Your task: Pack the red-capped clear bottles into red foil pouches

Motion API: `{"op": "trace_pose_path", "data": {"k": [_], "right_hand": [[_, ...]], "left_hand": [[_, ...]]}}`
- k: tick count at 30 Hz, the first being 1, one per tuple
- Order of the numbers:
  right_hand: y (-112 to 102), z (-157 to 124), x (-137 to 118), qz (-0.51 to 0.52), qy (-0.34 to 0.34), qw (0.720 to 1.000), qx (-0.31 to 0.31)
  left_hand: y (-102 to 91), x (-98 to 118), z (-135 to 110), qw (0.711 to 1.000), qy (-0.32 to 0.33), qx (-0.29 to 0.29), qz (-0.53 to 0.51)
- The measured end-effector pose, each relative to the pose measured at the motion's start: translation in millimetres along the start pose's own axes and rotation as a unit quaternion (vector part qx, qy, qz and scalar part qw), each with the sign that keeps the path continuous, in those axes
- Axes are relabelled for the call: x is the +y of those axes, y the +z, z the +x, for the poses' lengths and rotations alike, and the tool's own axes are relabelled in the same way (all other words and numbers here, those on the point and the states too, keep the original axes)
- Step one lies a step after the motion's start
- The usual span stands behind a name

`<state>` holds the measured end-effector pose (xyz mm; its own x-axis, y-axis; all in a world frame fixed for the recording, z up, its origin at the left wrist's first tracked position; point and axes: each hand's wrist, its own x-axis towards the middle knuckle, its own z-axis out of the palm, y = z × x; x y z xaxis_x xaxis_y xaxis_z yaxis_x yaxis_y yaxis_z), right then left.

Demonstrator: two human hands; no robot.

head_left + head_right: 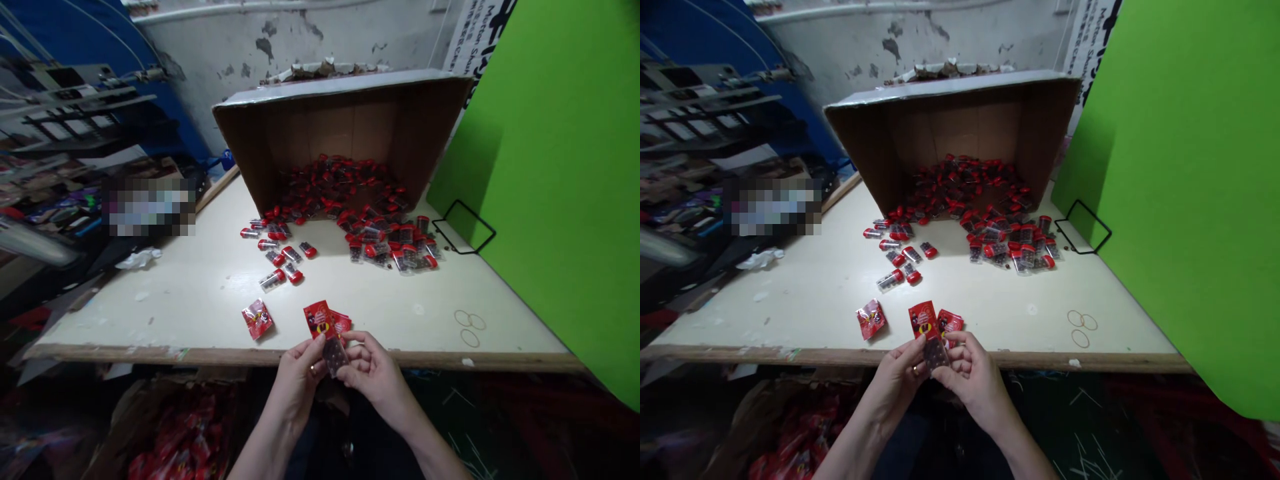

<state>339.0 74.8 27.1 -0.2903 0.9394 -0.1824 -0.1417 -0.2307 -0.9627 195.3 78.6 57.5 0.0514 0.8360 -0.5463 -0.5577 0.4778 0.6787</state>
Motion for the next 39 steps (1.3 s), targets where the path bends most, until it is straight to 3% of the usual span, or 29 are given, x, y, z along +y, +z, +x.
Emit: {"op": "trace_pose_path", "data": {"k": [7,12,17,28,34,39], "right_hand": [[-6,-5,0,-0.085,-0.080,0.993,0.010],[-5,-2,4,-0.041,-0.070,0.996,0.019],[-4,-1,-8,-0.008,-0.046,0.999,0.017],[-1,6,3,0.004,-0.055,0.998,0.030],[2,17,11,-0.046,-0.065,0.996,0.031],[17,22,-2,-0.097,-0.075,0.992,-0.007]], "left_hand": [[7.2,-9,-8,0.999,-0.044,-0.014,-0.029],[10.8,-16,-14,0.998,-0.035,-0.035,-0.038],[13.2,-16,-18,0.998,-0.017,-0.051,-0.020],[10.8,-21,-19,1.000,0.009,-0.016,-0.020],[6.2,-18,-16,0.999,0.022,-0.001,-0.028],[-0.2,-9,-16,0.998,0.022,0.037,-0.036]]}}
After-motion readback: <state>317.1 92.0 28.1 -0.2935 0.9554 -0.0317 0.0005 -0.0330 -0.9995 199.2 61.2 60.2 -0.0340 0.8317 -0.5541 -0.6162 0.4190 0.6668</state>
